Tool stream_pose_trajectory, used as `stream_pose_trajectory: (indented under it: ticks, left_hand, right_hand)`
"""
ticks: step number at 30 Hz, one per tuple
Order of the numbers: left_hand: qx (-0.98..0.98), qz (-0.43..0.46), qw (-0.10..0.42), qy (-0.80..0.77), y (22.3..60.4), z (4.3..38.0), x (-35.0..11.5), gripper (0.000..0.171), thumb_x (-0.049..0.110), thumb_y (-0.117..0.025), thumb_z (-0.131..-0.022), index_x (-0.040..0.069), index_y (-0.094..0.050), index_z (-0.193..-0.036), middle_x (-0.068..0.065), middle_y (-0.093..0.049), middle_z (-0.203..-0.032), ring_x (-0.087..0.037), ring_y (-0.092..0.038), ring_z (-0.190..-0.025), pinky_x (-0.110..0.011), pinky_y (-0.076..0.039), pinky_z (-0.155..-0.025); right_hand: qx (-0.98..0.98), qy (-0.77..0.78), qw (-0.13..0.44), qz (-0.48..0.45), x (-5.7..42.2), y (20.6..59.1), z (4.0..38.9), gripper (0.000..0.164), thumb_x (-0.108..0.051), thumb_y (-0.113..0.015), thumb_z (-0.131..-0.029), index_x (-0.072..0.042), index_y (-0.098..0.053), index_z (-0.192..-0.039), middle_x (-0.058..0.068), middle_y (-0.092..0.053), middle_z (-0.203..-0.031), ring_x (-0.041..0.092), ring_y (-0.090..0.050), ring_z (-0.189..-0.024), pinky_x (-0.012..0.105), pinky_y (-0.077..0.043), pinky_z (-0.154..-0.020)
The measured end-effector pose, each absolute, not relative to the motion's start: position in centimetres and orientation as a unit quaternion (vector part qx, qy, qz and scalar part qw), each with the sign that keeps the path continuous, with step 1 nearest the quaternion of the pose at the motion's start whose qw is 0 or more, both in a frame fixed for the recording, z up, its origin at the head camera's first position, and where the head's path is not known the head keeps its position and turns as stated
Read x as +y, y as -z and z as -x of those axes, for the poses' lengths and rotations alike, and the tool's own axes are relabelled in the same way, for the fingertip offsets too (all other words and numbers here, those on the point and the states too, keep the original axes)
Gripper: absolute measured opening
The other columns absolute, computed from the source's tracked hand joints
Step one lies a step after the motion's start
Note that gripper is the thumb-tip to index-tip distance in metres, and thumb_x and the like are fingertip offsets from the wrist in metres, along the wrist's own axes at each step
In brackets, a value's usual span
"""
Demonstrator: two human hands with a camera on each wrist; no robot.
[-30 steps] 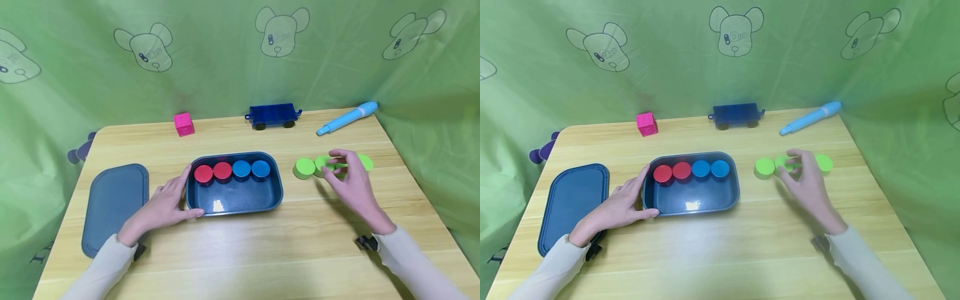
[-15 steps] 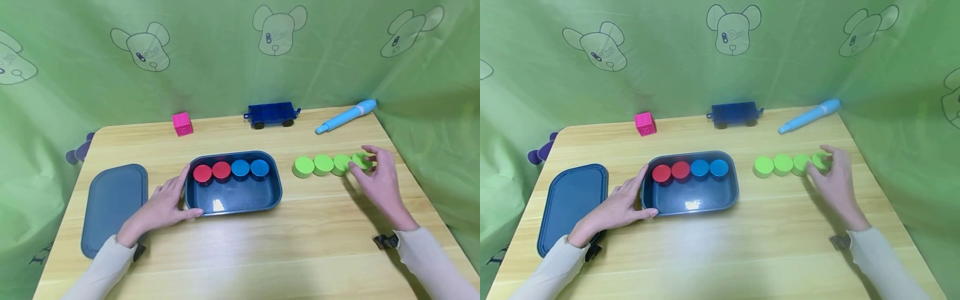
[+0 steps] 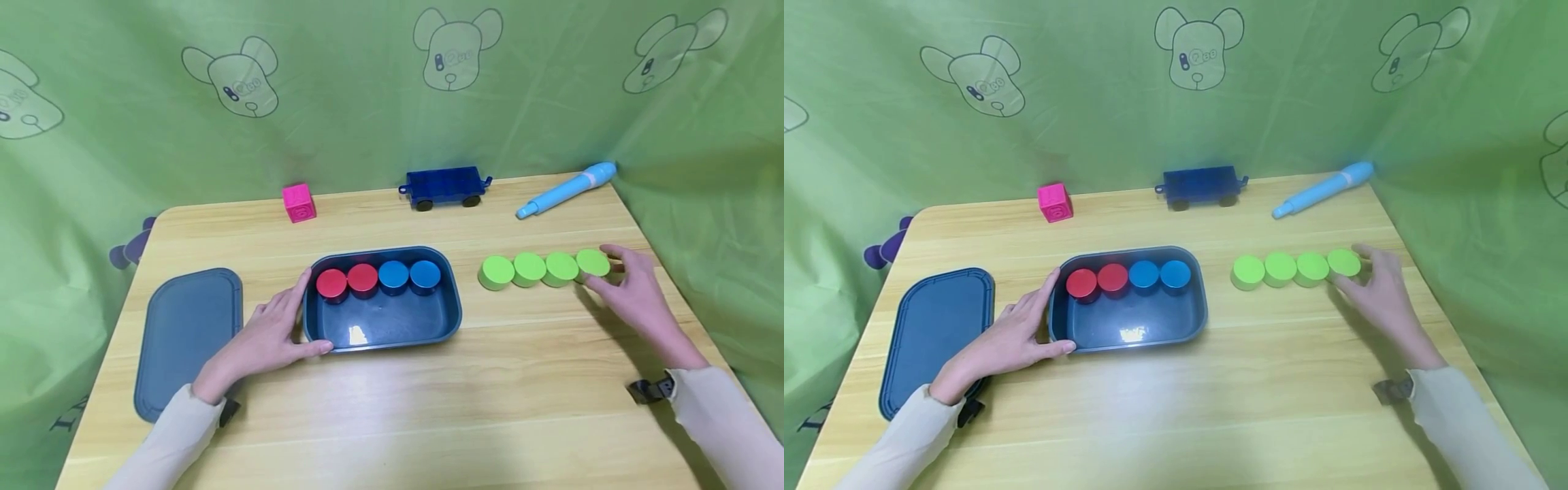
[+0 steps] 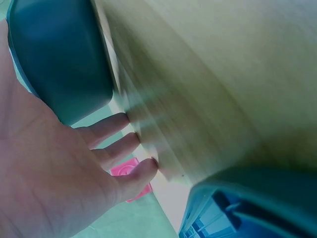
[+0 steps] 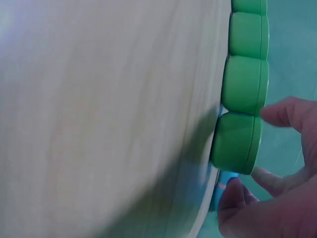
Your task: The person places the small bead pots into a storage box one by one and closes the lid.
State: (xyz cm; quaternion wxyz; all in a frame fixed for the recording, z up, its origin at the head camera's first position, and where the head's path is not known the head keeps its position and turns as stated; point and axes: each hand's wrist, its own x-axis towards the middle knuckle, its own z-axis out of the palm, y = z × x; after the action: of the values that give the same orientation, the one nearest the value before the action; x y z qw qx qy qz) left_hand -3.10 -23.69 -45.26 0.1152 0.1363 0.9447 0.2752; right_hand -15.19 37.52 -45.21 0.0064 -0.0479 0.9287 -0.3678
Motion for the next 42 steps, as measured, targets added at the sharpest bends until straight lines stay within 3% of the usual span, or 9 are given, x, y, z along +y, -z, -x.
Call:
stream_pose_trajectory:
  ticks: [3,7,9,13,16,25,29,38,42]
  left_hand:
    - [0.944,-0.136,0.115,-0.277,45.4,3.0,-23.7,0.128,0.081,-0.072,-0.089,0.032,0.008,-0.177,-0.016,-0.035,-0.173,-0.045,-0.033,-0.157,-0.081,-0.026,-0.116]
    - [0.944,-0.136,0.115,-0.277,45.3,3.0,-23.6,0.128,0.081,-0.072,-0.088,0.032,0.008,-0.177,-0.016,-0.036,-0.173,-0.044,-0.033,-0.157,-0.081,-0.026,-0.116]
    - [0.944,-0.136,0.113,-0.277,45.3,3.0,-23.6,0.128,0.081,-0.072,-0.089,0.032,0.008,-0.177,-0.016,-0.035,-0.173,-0.044,-0.033,-0.157,-0.081,-0.025,-0.116]
    - [0.944,-0.136,0.112,-0.278,45.3,3.0,-23.6,0.128,0.081,-0.072,-0.088,0.033,0.007,-0.176,-0.015,-0.035,-0.173,-0.043,-0.033,-0.157,-0.080,-0.026,-0.117]
    - [0.944,-0.137,0.111,-0.278,45.4,3.0,-23.6,0.128,0.081,-0.072,-0.088,0.033,0.008,-0.177,-0.015,-0.035,-0.173,-0.043,-0.033,-0.157,-0.080,-0.027,-0.116]
    - [0.944,-0.137,0.113,-0.278,45.2,3.1,-23.6,0.127,0.080,-0.071,-0.090,0.031,0.008,-0.177,-0.016,-0.035,-0.173,-0.045,-0.032,-0.157,-0.082,-0.025,-0.116]
    - [0.943,-0.140,0.110,-0.282,45.2,3.1,-23.7,0.127,0.079,-0.072,-0.090,0.031,0.007,-0.177,-0.017,-0.035,-0.173,-0.045,-0.032,-0.157,-0.081,-0.026,-0.116]
    - [0.944,-0.141,0.111,-0.278,45.3,3.1,-23.7,0.127,0.079,-0.072,-0.090,0.031,0.008,-0.176,-0.017,-0.033,-0.174,-0.044,-0.032,-0.157,-0.080,-0.027,-0.116]
    - [0.944,-0.140,0.112,-0.278,45.2,3.1,-23.7,0.127,0.078,-0.072,-0.090,0.031,0.008,-0.176,-0.017,-0.034,-0.173,-0.046,-0.032,-0.157,-0.080,-0.025,-0.117]
  right_hand:
    - [0.927,0.368,0.010,0.067,37.9,45.6,15.7,0.063,-0.008,-0.076,-0.101,0.018,-0.048,-0.151,0.039,-0.055,-0.134,0.035,-0.062,-0.103,0.010,-0.048,-0.067]
    - [0.925,0.374,0.015,0.069,38.1,45.9,15.9,0.051,-0.007,-0.078,-0.099,0.013,-0.059,-0.142,0.026,-0.062,-0.126,0.008,-0.059,-0.091,0.016,-0.053,-0.066]
    - [0.926,0.372,0.019,0.056,38.2,45.9,15.8,0.055,-0.012,-0.079,-0.100,0.014,-0.057,-0.143,0.027,-0.060,-0.129,0.009,-0.056,-0.093,0.015,-0.050,-0.069]
    - [0.934,0.355,0.035,0.018,38.4,45.6,15.3,0.074,-0.028,-0.079,-0.103,0.017,-0.045,-0.151,0.033,-0.051,-0.138,0.028,-0.052,-0.105,0.017,-0.045,-0.071]
    - [0.937,0.348,0.040,-0.011,38.6,45.2,14.8,0.084,-0.038,-0.078,-0.103,0.016,-0.040,-0.155,0.033,-0.048,-0.140,0.035,-0.049,-0.110,0.021,-0.043,-0.073]
    - [0.923,0.378,-0.047,-0.055,37.7,44.0,14.3,0.074,-0.042,-0.085,-0.097,-0.002,-0.049,-0.149,0.005,-0.055,-0.122,0.010,-0.051,-0.099,0.012,-0.044,-0.074]
    - [0.912,0.400,-0.070,-0.053,36.5,43.0,13.9,0.070,-0.037,-0.087,-0.096,-0.006,-0.051,-0.149,-0.001,-0.055,-0.118,0.009,-0.052,-0.099,0.010,-0.044,-0.075]
    - [0.898,0.430,-0.095,-0.005,33.1,41.4,13.1,0.064,-0.022,-0.086,-0.097,0.000,-0.054,-0.148,-0.007,-0.057,-0.119,0.007,-0.053,-0.101,0.006,-0.046,-0.079]
    - [0.892,0.441,-0.097,0.004,31.8,40.7,12.7,0.057,-0.020,-0.086,-0.097,-0.006,-0.056,-0.144,-0.009,-0.058,-0.119,0.007,-0.055,-0.102,0.006,-0.047,-0.080]
